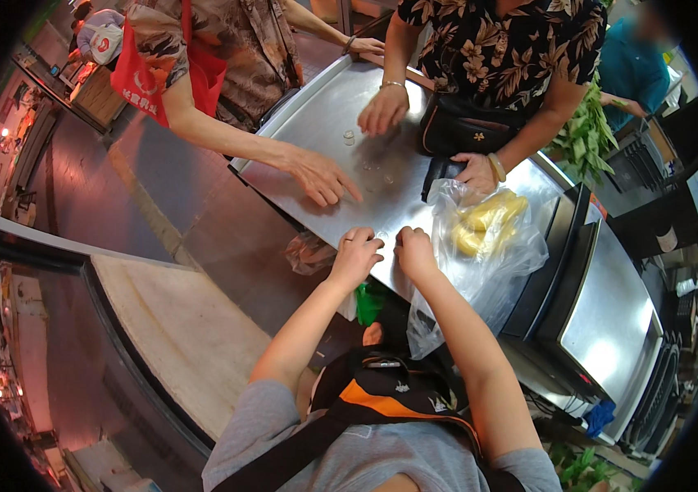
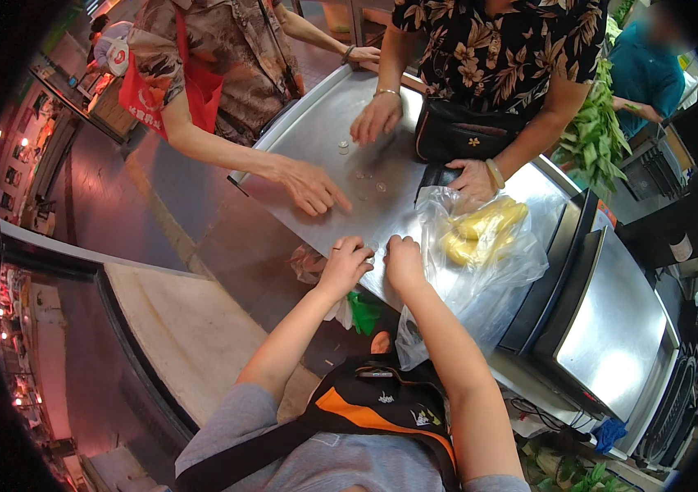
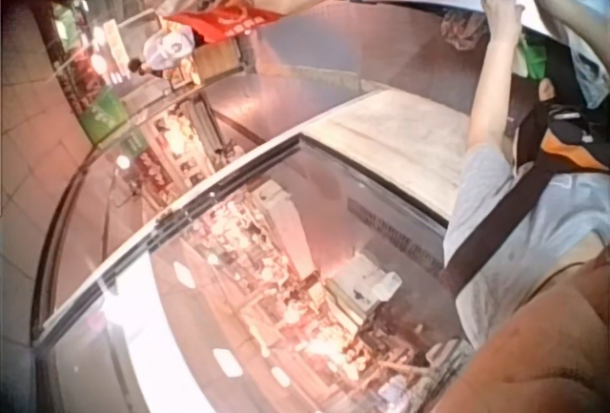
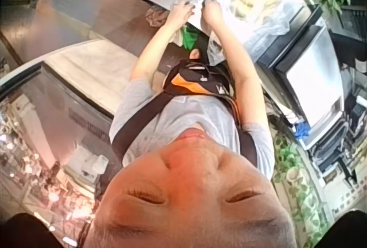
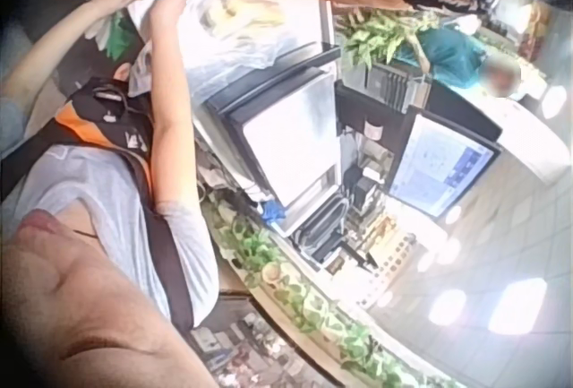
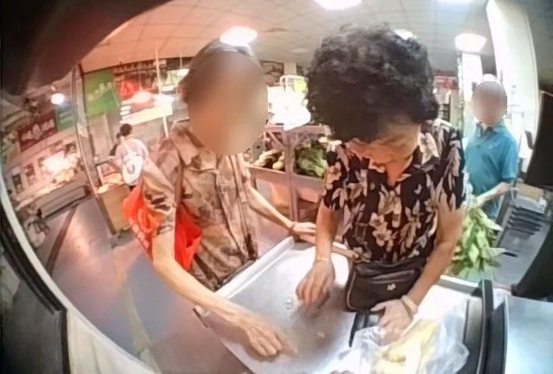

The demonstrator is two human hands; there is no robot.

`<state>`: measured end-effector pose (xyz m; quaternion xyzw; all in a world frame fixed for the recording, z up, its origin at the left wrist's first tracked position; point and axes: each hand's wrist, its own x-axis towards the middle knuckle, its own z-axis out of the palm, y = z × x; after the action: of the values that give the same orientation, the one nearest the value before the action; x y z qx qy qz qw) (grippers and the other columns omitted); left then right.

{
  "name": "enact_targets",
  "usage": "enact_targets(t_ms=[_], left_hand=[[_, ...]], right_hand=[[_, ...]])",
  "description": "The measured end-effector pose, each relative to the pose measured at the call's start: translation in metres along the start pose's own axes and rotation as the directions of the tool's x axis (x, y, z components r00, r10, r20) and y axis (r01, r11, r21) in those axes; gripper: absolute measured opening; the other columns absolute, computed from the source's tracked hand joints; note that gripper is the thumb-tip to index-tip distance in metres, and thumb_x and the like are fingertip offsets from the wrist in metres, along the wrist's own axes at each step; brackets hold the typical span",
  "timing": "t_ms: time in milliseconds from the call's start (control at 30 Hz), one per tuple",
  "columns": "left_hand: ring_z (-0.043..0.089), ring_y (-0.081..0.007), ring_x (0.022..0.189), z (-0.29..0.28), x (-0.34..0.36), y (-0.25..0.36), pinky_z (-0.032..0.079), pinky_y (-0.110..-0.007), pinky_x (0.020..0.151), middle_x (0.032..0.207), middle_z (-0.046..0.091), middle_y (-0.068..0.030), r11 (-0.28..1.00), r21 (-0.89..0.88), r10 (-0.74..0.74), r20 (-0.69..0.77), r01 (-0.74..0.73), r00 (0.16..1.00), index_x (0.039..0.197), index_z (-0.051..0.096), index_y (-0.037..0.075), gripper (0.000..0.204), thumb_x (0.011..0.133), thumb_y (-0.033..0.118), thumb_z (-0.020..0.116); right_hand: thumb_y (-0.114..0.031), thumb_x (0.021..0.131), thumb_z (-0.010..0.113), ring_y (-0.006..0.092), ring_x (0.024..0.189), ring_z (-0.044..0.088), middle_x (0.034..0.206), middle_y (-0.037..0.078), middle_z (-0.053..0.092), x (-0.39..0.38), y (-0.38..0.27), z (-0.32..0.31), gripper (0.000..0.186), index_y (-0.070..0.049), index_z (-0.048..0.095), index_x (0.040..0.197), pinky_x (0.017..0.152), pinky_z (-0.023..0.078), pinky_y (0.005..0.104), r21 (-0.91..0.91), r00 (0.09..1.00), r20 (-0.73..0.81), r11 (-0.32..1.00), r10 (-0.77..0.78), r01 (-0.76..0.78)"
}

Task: The person weighs bananas and leafy greens on a scale, bags the items, and processes payment with coins and a card at a supermarket checkout. The person interacts with the touchscreen register and handles cash and coins during the transaction.

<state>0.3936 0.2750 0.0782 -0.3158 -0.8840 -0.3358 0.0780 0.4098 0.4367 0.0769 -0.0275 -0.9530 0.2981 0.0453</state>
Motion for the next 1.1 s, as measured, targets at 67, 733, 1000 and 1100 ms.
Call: enact_targets(t_ms=[67, 733, 1000, 1100], left_hand=[[0.047, -0.0281, 0.096, -0.003, 0.000, 0.003, 0.038, -0.039, 0.083, 0.095, 0.053, -0.0070, 0.996, 0.041, -0.086, 0.012, 0.085, 0.996, 0.087, 0.062, 0.007, 0.026, 0.064, 0.016, 0.071], [0.054, -0.0309, 0.082, 0.011, 0.004, 0.004, 0.040, -0.042, 0.072, 0.076, 0.058, -0.0094, 0.956, 0.026, -0.293, 0.011, 0.293, 0.956, 0.075, 0.053, 0.007, 0.026, 0.061, 0.016, 0.073], [0.054, -0.0323, 0.078, 0.011, 0.005, 0.004, 0.041, -0.042, 0.070, 0.074, 0.059, -0.0120, 0.956, -0.035, -0.292, -0.030, 0.291, 0.956, 0.073, 0.055, 0.004, 0.024, 0.060, 0.011, 0.073], [0.054, -0.0322, 0.077, 0.010, 0.006, 0.006, 0.041, -0.041, 0.070, 0.074, 0.059, -0.0118, 0.958, -0.032, -0.288, -0.046, 0.286, 0.957, 0.072, 0.054, 0.004, 0.023, 0.060, 0.011, 0.073]], right_hand=[[-0.003, 0.067, 0.066, 0.0368, 0.082, 0.053, 0.084, 0.019, 0.054, 0.003, 0.002, 0.003, 0.019, -0.002, 0.057, 0.084, 0.072, 0.045, 0.0426, -0.023, 0.999, 0.034, 0.999, 0.030, -0.030], [-0.008, 0.063, 0.068, 0.0353, 0.073, 0.057, 0.077, 0.020, 0.057, 0.023, -0.007, 0.005, 0.018, -0.002, 0.059, 0.078, 0.066, 0.047, 0.0419, 0.240, 0.993, 0.101, 0.970, -0.058, 0.032], [-0.009, 0.065, 0.066, 0.0368, 0.072, 0.058, 0.079, 0.020, 0.058, 0.030, -0.010, 0.007, 0.018, -0.002, 0.059, 0.080, 0.065, 0.047, 0.0413, 0.073, 0.993, 0.081, 0.995, -0.080, 0.075], [-0.010, 0.064, 0.067, 0.0357, 0.070, 0.059, 0.075, 0.019, 0.060, 0.032, -0.010, 0.016, 0.019, -0.003, 0.058, 0.079, 0.063, 0.047, 0.0406, 0.089, 0.994, 0.097, 0.995, -0.051, 0.042]])
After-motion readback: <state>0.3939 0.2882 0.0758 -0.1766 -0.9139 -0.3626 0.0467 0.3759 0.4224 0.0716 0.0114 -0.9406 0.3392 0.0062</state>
